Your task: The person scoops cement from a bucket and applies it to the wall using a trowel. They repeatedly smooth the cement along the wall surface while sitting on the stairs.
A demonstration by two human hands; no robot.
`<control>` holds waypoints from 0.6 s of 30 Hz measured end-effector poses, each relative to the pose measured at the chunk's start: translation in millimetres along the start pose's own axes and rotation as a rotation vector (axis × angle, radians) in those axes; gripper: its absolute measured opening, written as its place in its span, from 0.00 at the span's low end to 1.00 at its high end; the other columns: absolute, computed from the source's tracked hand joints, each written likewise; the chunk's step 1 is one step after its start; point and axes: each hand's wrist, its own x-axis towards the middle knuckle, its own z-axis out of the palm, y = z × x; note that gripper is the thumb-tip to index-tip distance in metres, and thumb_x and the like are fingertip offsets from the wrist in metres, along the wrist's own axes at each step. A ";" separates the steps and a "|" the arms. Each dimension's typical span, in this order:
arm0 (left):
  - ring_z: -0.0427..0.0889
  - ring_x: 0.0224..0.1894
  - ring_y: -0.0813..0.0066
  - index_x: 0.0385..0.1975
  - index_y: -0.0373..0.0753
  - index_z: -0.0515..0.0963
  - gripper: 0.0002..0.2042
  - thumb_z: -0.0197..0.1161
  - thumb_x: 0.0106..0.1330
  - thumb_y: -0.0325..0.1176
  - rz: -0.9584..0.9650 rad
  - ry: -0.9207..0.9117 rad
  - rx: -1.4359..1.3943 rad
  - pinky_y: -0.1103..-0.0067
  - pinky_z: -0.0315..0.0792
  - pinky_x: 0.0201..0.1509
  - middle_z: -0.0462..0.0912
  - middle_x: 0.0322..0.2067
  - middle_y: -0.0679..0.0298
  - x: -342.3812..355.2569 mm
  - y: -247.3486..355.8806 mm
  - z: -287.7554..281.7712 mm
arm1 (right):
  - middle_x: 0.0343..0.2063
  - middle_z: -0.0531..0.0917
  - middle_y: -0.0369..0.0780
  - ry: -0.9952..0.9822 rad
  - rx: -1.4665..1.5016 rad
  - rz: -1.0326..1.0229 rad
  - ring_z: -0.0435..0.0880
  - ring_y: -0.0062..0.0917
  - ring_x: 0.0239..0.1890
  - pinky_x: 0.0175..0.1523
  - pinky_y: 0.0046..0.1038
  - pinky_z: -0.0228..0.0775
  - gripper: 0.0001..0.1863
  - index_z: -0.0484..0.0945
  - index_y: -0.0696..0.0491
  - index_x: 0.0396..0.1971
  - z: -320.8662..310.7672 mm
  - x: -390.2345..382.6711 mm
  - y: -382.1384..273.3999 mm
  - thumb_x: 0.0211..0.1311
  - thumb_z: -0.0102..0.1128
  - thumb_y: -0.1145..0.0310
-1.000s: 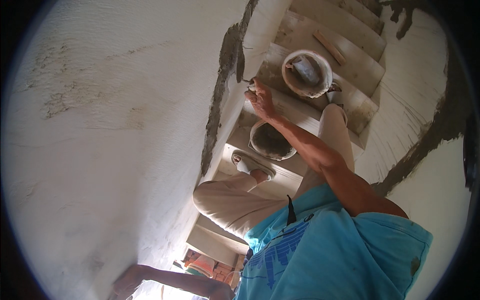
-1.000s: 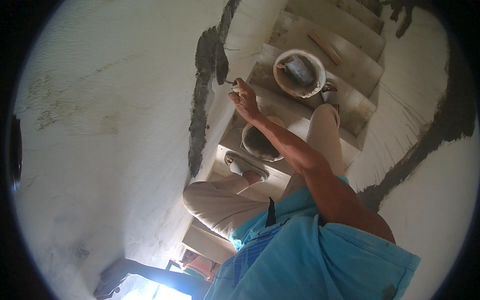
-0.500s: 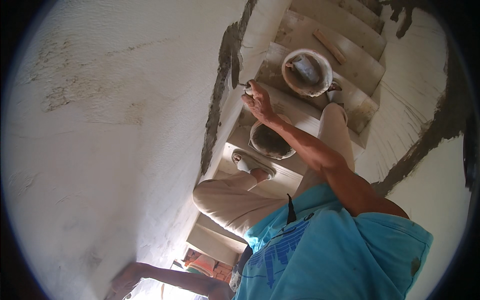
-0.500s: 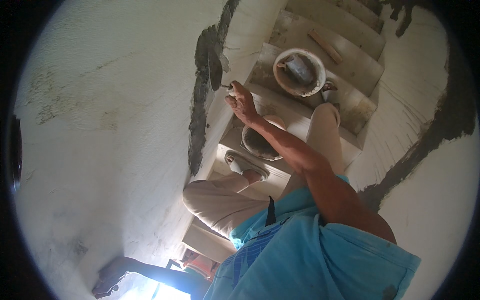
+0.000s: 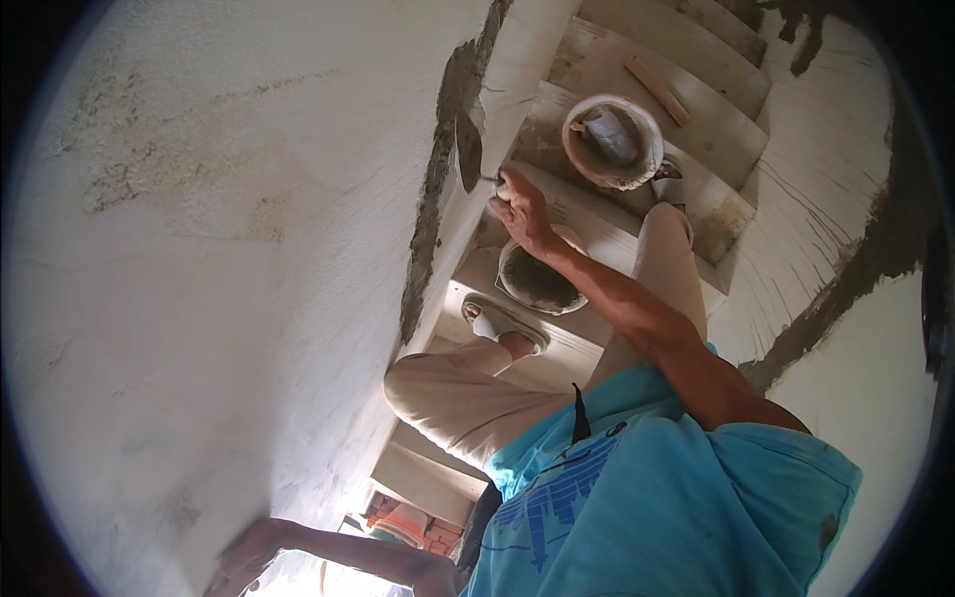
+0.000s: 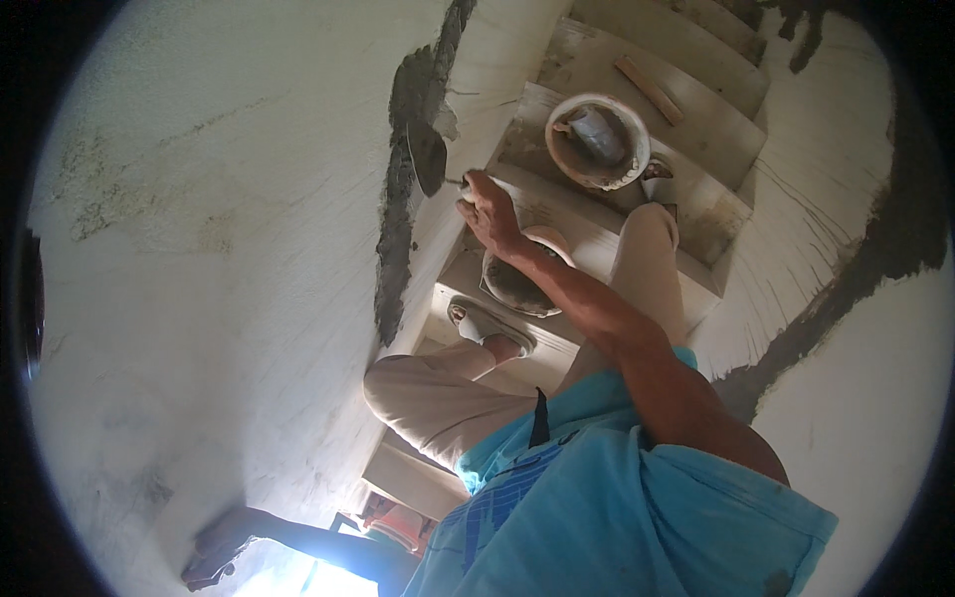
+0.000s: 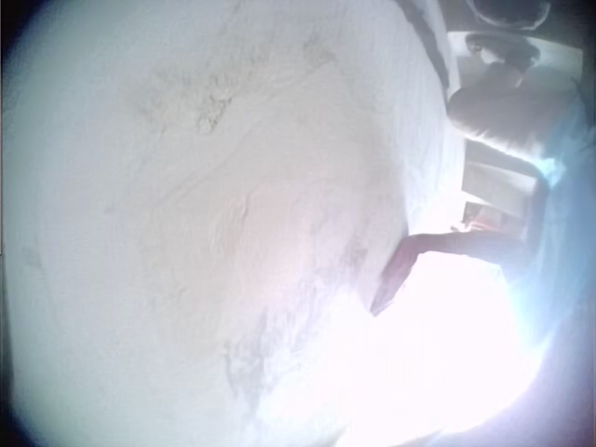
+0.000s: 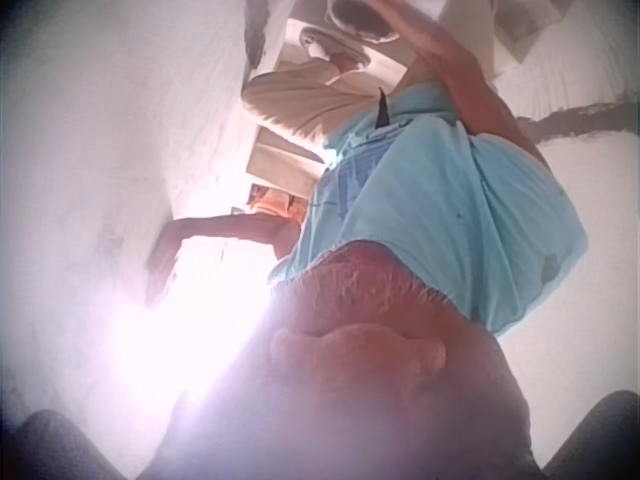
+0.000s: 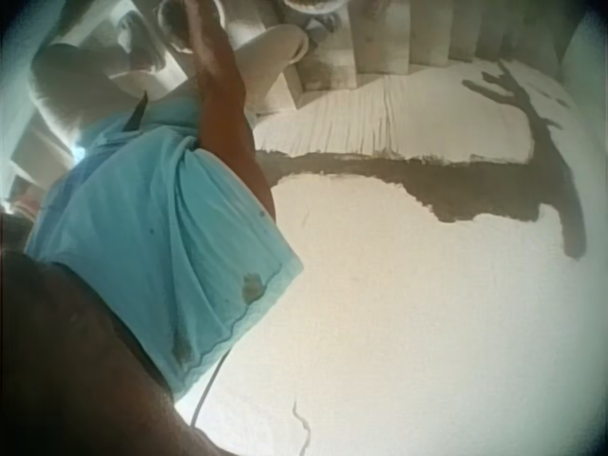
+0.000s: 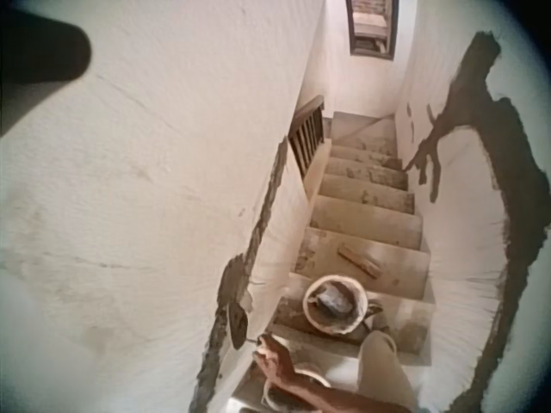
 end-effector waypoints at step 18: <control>0.66 0.56 0.62 0.67 0.32 0.55 0.31 0.39 0.72 0.49 0.041 0.010 0.037 0.64 0.69 0.50 0.63 0.56 0.50 6.6 3.3 -13.9 | 0.35 0.73 0.51 -0.061 0.048 0.054 0.75 0.50 0.41 0.46 0.41 0.69 0.19 0.67 0.58 0.43 -3.5 11.4 -2.6 0.52 0.63 0.74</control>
